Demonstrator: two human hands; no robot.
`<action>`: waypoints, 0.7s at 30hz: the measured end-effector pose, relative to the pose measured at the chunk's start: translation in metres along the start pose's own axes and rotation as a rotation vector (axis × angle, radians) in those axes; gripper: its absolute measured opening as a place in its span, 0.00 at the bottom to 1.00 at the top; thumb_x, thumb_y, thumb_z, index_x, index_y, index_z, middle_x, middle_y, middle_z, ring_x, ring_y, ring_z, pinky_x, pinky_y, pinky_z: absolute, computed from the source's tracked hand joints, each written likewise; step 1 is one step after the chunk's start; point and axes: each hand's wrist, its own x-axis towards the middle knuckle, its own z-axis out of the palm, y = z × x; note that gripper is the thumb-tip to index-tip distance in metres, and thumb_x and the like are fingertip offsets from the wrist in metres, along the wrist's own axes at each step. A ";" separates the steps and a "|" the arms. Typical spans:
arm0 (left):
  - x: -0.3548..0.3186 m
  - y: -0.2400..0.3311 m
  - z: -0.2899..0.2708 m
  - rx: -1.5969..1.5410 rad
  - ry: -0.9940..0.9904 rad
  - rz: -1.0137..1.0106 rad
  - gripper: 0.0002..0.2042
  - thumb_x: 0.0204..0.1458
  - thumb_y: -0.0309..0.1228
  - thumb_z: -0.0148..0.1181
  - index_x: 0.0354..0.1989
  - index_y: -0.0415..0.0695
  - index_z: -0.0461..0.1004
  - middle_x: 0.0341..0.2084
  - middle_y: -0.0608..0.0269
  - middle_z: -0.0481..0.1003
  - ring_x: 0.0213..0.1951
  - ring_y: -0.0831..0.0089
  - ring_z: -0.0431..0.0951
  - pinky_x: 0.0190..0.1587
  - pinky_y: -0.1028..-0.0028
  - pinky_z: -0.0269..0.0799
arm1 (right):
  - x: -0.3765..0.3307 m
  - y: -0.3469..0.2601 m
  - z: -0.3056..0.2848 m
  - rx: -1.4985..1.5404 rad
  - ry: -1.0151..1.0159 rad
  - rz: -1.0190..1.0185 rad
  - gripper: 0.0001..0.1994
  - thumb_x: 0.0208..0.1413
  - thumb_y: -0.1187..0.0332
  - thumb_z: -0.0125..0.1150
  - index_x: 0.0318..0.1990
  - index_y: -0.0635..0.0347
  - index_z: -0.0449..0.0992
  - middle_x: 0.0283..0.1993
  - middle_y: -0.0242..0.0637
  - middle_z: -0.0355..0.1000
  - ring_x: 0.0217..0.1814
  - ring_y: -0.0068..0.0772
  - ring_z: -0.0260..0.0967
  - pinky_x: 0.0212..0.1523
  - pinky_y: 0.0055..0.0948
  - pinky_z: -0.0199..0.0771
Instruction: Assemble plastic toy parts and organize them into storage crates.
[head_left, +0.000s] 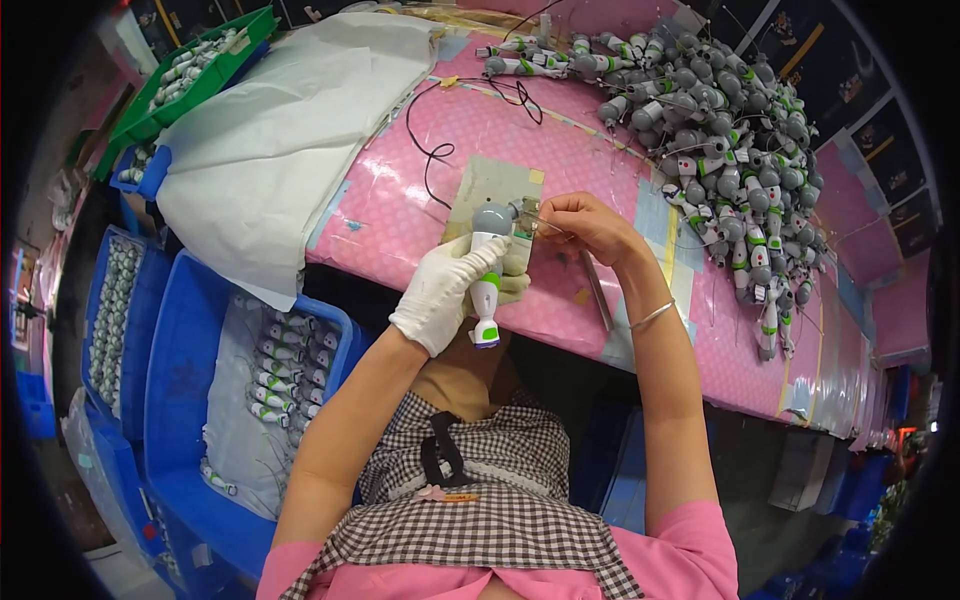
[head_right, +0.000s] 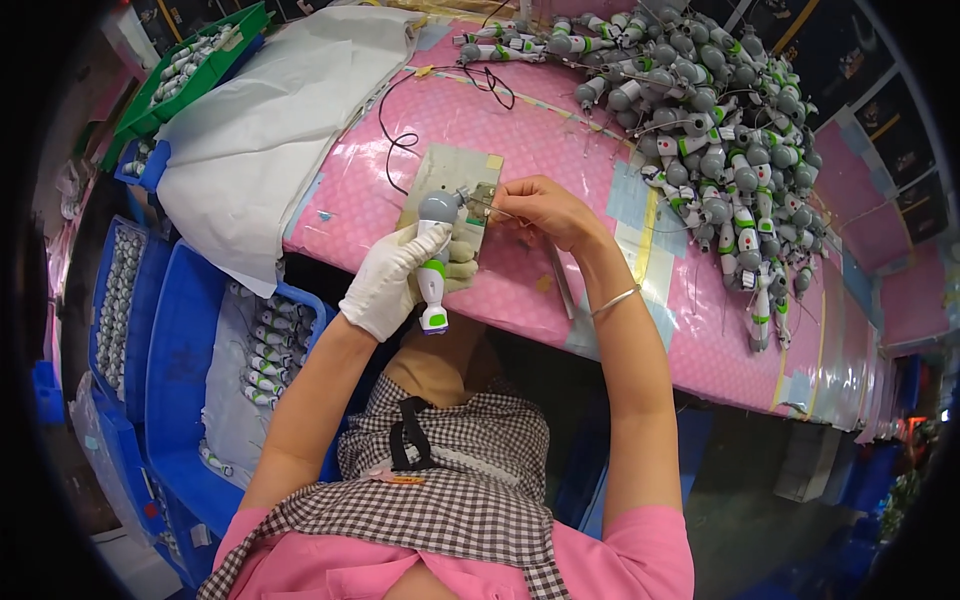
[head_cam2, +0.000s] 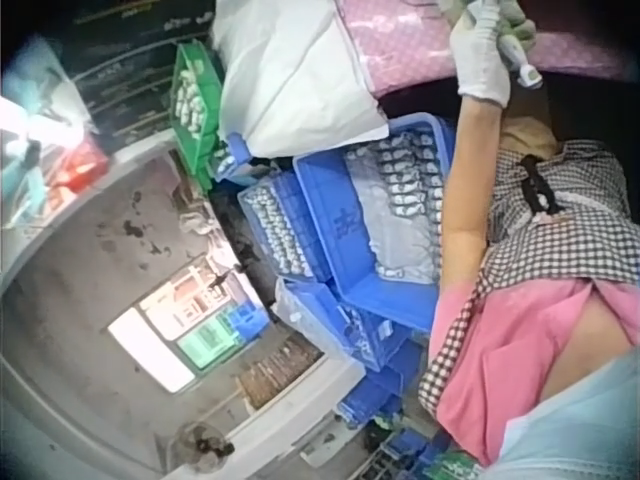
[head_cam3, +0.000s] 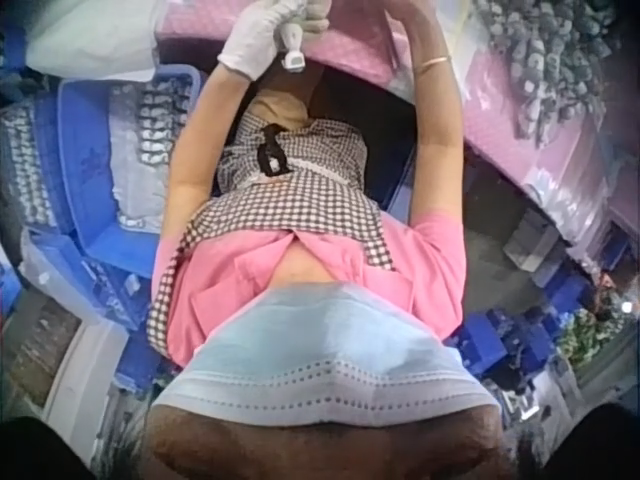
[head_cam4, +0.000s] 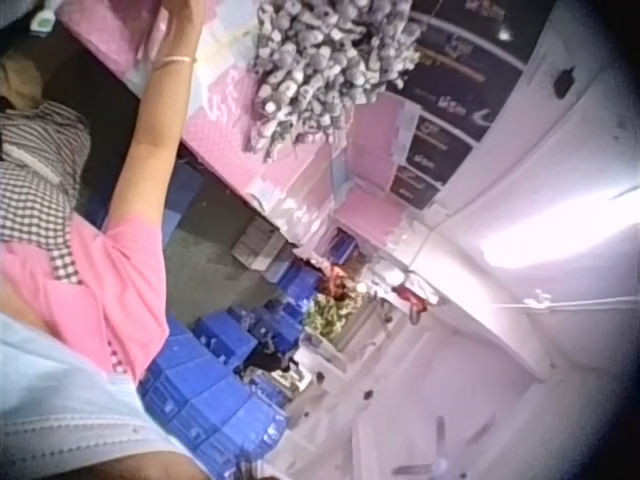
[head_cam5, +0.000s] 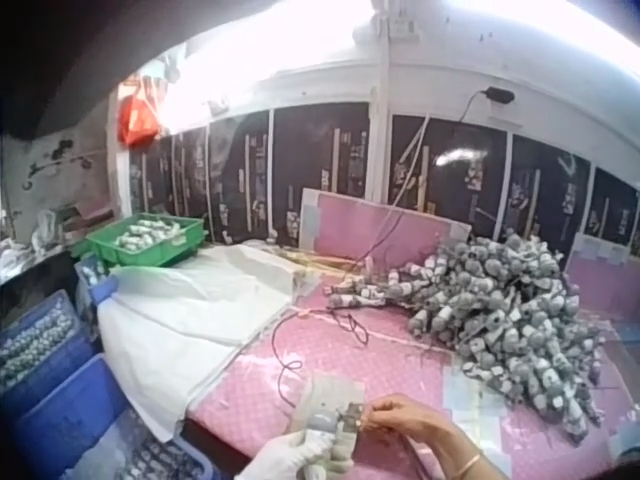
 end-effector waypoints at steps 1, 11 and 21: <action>0.000 0.000 -0.001 0.004 -0.004 0.004 0.14 0.55 0.33 0.53 0.45 0.35 0.68 0.34 0.58 0.74 0.31 0.69 0.77 0.36 0.70 0.76 | -0.001 -0.002 0.004 -0.005 -0.002 0.001 0.08 0.51 0.66 0.53 0.23 0.57 0.71 0.19 0.22 0.61 0.17 0.14 0.55 0.18 0.16 0.53; 0.000 0.001 0.007 -0.001 -0.015 0.030 0.15 0.55 0.33 0.53 0.46 0.36 0.67 0.34 0.59 0.73 0.31 0.70 0.76 0.35 0.69 0.76 | -0.013 -0.005 0.023 -0.190 0.417 -0.070 0.08 0.48 0.67 0.53 0.20 0.57 0.71 0.16 0.25 0.63 0.15 0.14 0.56 0.16 0.17 0.54; -0.074 0.028 -0.061 0.063 0.238 0.146 0.12 0.51 0.31 0.57 0.43 0.47 0.65 0.28 0.71 0.69 0.24 0.81 0.69 0.26 0.78 0.68 | -0.015 -0.012 -0.096 -0.329 1.312 -0.694 0.13 0.47 0.74 0.54 0.42 0.65 0.71 0.34 0.35 0.69 0.32 0.26 0.67 0.33 0.24 0.68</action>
